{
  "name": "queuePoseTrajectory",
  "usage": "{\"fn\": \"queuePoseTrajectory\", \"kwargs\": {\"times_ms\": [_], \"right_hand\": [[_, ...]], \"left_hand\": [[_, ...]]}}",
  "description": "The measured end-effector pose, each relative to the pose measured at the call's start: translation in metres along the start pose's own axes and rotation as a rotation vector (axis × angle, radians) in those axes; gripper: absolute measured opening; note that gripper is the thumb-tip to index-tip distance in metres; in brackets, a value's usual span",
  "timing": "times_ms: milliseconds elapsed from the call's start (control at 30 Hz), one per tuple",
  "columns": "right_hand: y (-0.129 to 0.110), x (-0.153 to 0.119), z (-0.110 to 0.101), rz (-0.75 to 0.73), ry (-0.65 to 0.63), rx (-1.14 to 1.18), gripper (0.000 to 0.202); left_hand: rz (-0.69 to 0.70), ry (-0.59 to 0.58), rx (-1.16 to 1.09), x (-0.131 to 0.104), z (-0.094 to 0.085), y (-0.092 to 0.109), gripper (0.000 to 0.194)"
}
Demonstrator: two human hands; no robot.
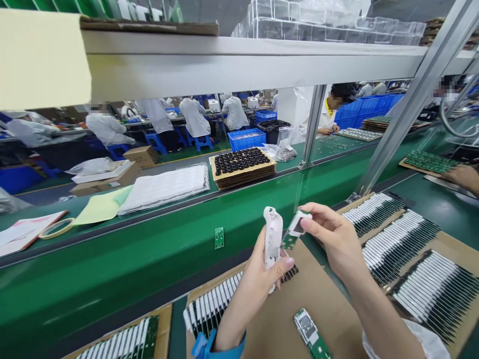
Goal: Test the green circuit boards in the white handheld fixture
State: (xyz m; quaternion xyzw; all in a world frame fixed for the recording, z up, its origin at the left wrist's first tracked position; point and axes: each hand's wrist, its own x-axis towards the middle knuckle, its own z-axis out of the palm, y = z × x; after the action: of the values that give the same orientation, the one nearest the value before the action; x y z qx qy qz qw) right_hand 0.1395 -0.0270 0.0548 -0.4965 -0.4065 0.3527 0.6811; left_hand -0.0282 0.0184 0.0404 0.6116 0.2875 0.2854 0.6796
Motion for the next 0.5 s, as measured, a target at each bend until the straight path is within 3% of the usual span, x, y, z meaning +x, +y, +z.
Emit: {"fn": "queuePoseTrajectory", "kwargs": {"times_ms": [67, 167, 233, 367, 500], "right_hand": [[0.010, -0.015, -0.015, 0.158, -0.066, -0.061, 0.029], [0.039, -0.047, -0.029, 0.347, -0.315, -0.339, 0.021], [0.062, -0.070, -0.032, 0.421, -0.413, -0.469, 0.013], [0.094, -0.098, -0.031, 0.453, -0.439, -0.594, 0.016], [0.089, -0.086, -0.029, 0.394, -0.453, -0.710, 0.021]], "left_hand": [[-0.003, 0.046, 0.016, 0.000, -0.005, 0.000, 0.067], [0.015, 0.231, 0.006, -0.001, -0.013, 0.006, 0.043], [0.040, 0.338, -0.010, -0.003, -0.019, 0.011, 0.033], [0.062, 0.453, -0.061, -0.007, -0.030, 0.017, 0.027], [0.104, 0.538, -0.114, -0.010, -0.039, 0.015, 0.027]]}}
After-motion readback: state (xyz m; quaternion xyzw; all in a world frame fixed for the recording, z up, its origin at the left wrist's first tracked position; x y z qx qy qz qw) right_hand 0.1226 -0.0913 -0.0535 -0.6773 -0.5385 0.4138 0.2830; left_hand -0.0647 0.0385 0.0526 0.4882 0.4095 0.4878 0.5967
